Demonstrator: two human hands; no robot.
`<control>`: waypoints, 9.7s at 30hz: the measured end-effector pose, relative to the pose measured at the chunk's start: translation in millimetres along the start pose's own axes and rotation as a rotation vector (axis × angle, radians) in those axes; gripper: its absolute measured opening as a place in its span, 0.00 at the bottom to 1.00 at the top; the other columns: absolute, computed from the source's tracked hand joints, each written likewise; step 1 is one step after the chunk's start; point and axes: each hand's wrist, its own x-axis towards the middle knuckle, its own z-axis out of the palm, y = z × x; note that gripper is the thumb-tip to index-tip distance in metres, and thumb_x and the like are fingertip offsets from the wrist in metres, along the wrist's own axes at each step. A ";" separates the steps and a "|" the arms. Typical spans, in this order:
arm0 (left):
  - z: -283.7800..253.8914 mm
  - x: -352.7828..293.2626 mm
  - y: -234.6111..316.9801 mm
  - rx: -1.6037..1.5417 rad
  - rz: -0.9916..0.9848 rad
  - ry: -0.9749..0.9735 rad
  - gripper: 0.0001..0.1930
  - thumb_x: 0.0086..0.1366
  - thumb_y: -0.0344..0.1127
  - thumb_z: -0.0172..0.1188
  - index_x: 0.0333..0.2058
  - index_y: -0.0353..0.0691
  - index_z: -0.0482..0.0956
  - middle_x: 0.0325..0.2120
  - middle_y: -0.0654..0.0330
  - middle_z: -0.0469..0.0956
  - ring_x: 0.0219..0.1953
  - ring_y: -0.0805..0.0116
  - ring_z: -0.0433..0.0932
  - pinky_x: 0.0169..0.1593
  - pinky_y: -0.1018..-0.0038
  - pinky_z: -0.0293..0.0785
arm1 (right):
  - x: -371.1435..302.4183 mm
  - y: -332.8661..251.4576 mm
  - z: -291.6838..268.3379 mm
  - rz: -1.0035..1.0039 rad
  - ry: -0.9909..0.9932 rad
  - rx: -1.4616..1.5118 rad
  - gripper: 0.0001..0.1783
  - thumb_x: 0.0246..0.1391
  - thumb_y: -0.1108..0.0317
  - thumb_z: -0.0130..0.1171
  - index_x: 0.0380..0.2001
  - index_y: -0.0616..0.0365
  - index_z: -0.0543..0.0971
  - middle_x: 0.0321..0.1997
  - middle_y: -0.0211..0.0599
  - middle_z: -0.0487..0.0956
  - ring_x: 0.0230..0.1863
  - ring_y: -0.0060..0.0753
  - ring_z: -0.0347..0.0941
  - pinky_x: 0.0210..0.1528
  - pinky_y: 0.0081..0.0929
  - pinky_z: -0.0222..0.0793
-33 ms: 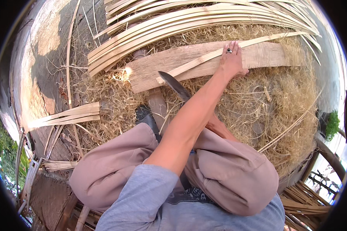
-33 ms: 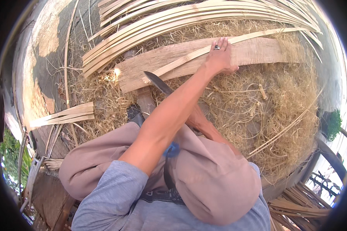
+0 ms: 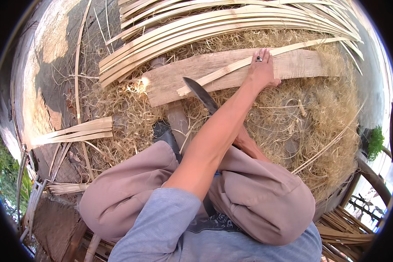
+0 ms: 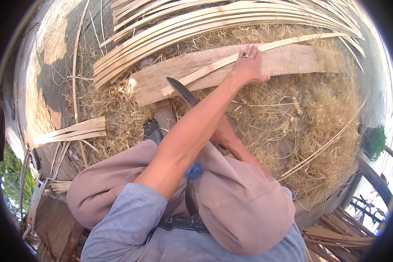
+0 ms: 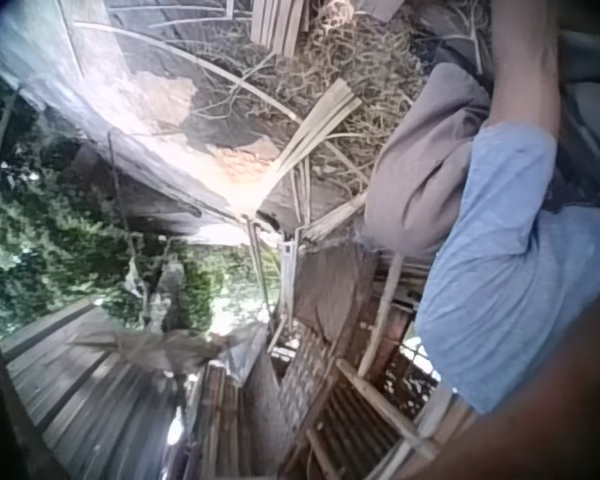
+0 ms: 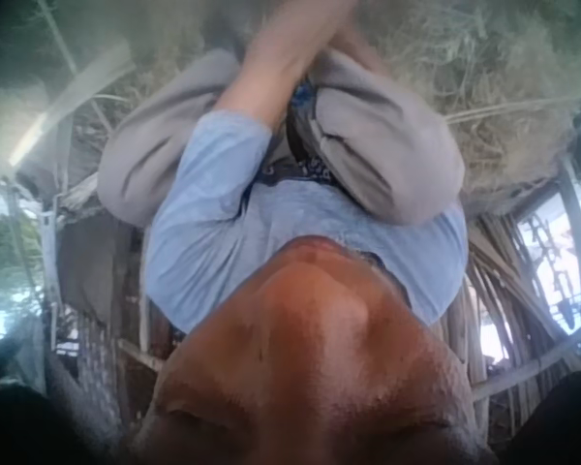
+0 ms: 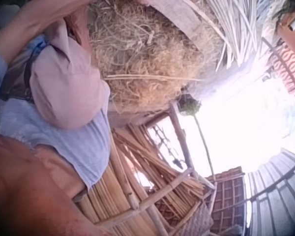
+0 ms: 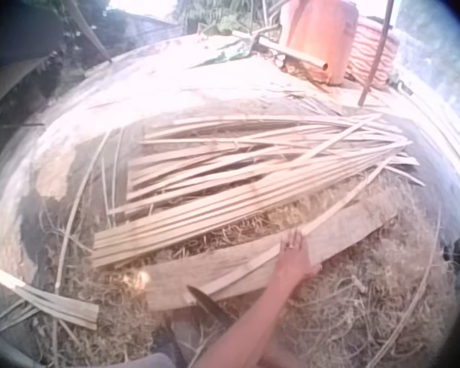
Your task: The person sits on the ground and uses a knife to split long bamboo strips into thinner slats. They repeatedly position a strip on a wooden board, strike it with the knife to split it, and then set the resulting slats aside.
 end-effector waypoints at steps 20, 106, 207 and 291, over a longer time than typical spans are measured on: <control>-16.0 10.9 -0.2 0.196 0.090 0.571 0.06 0.63 0.24 0.55 0.31 0.40 0.81 0.30 0.54 0.82 0.31 0.61 0.84 0.61 0.58 0.65 | -29.9 2.0 -18.7 0.373 -0.035 0.126 0.19 0.68 0.63 0.57 0.54 0.66 0.79 0.18 0.38 0.79 0.18 0.26 0.77 0.25 0.32 0.73; 0.6 25.4 -22.7 -0.247 -0.093 0.420 0.09 0.69 0.40 0.61 0.38 0.41 0.79 0.36 0.56 0.81 0.47 0.55 0.79 0.61 0.43 0.60 | 10.2 -1.0 32.3 0.183 -0.180 0.141 0.25 0.63 0.59 0.65 0.58 0.61 0.74 0.52 0.43 0.79 0.55 0.41 0.74 0.59 0.41 0.69; -1.6 -278.5 -126.1 -0.177 -0.159 0.393 0.18 0.71 0.46 0.62 0.54 0.45 0.83 0.27 0.50 0.75 0.33 0.48 0.78 0.40 0.58 0.73 | -7.1 -3.0 -55.2 0.288 0.049 -0.593 0.30 0.66 0.36 0.53 0.37 0.57 0.75 0.24 0.52 0.80 0.30 0.58 0.80 0.35 0.51 0.73; -29.3 -437.3 -224.6 -0.606 -0.698 0.112 0.21 0.68 0.48 0.68 0.24 0.36 0.80 0.13 0.71 0.69 0.18 0.82 0.64 0.23 0.77 0.56 | 36.7 66.3 -167.2 0.323 0.459 -0.570 0.35 0.67 0.37 0.53 0.22 0.60 0.74 0.19 0.43 0.75 0.23 0.41 0.73 0.29 0.43 0.68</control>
